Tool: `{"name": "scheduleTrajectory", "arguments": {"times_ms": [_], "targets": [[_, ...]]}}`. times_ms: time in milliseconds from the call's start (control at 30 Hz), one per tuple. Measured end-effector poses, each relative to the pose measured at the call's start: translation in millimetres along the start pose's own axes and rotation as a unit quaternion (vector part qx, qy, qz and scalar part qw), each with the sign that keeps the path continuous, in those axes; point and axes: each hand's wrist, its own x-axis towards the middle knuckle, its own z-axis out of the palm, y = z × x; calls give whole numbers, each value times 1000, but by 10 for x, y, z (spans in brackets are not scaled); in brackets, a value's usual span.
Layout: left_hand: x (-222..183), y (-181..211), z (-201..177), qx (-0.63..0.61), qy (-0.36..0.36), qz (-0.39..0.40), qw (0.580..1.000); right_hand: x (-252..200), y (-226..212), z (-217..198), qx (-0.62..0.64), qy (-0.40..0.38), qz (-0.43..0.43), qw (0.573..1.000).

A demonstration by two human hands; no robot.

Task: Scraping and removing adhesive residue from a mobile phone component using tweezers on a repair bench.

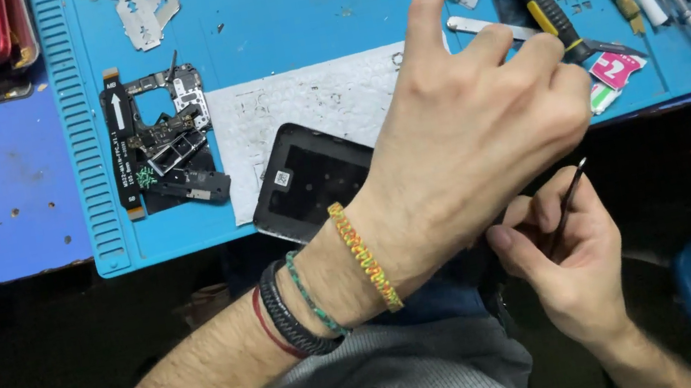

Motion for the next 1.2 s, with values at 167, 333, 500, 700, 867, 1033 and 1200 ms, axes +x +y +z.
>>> {"name": "scheduleTrajectory", "arguments": {"times_ms": [167, 333, 500, 700, 867, 1033, 1200], "targets": [[-19, -21, 105, 22, -62, 28, 997, 28, -7, -59, 5, 0, 0, 1000], [-25, -149, -105, 42, -87, 30, 995, 58, -63, -51, 21, -9, 17, 1000], [-44, -283, -787, -15, -95, 22, 995, 60, -68, -45, 24, 10, 16, 1000], [-466, -352, -1245, 9, -72, 8, 997, 50, -66, 33, 30, 68, -40, 996], [-840, -259, -1126, 8, -92, 26, 995, -1, -99, 173, 11, 69, -35, 997], [-842, -296, -1060, 32, -38, 12, 999, -317, -86, 422, 40, 15, -76, 996], [-912, -404, -1086, -16, -52, -15, 998, -349, -83, 144, 40, -45, -89, 994]]}}
